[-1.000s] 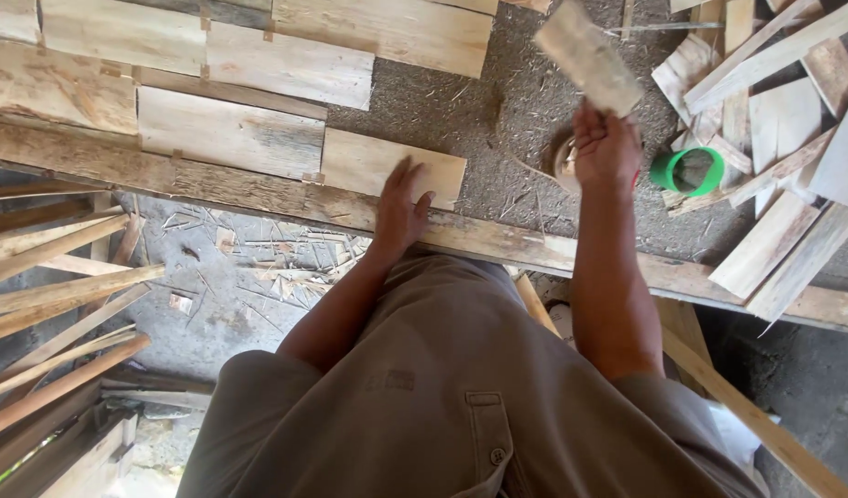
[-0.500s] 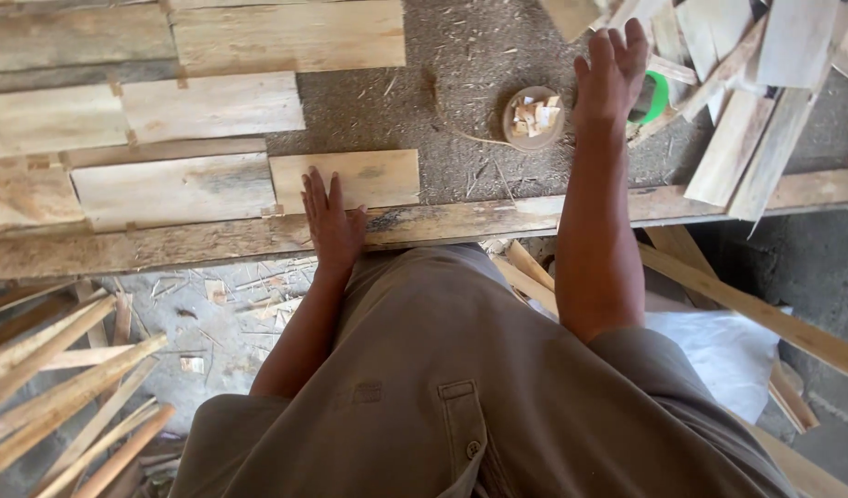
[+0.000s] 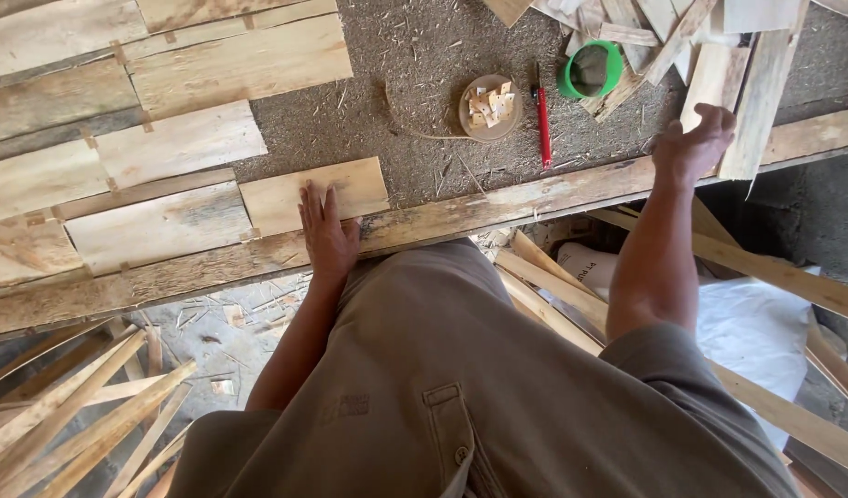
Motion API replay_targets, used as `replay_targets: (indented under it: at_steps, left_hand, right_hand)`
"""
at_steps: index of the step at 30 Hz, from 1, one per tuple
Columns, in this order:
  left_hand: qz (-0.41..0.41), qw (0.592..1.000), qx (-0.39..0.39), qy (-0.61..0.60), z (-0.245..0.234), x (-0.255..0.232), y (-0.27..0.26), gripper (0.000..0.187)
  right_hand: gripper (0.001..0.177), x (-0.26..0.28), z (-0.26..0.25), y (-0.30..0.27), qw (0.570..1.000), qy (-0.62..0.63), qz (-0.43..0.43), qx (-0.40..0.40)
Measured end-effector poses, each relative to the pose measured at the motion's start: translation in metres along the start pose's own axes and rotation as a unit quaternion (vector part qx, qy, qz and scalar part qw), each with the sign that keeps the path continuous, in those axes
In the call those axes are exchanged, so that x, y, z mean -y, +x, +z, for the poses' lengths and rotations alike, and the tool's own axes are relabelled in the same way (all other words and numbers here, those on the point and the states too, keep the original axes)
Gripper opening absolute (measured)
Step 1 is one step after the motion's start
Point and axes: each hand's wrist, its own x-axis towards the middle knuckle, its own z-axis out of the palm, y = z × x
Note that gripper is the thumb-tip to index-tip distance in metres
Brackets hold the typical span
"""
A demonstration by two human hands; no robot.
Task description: Carving a small wooden piece and attaching wooden strips to a wall surface.
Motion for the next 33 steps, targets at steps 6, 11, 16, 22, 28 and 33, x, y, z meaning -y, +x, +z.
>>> replay_targets:
  at_steps: [6,11,16,22,28,33]
  left_hand:
    - [-0.018,0.999,0.028,0.020,0.003,-0.013,-0.003,0.076]
    - [-0.024,0.999,0.036,0.030,0.004,-0.018,-0.011,0.075]
    - [-0.016,0.999,0.030,0.025,0.004,-0.019,-0.021,0.073]
    - [-0.032,0.998,0.039,0.031,0.004,-0.024,-0.020,0.074]
    - [-0.025,0.999,0.028,-0.001,0.006,-0.029,-0.015,0.076]
    - [-0.017,0.999,0.037,-0.005,0.002,-0.032,-0.007,0.078]
  right_hand:
    - [0.037,-0.035,0.049,0.042,0.993,-0.073,-0.073,0.049]
    - [0.039,-0.025,0.076,0.071,0.967,-0.196,-0.160,-0.027]
    - [0.016,-0.008,0.079,0.083,0.987,-0.106,-0.118,0.012]
    - [0.014,-0.014,0.075,0.091,0.973,-0.091,-0.171,-0.125]
    - [0.020,-0.030,0.057,0.118,0.969,0.104,-0.128,-0.185]
    - [0.027,-0.032,0.032,0.134,0.938,0.256,-0.088,-0.216]
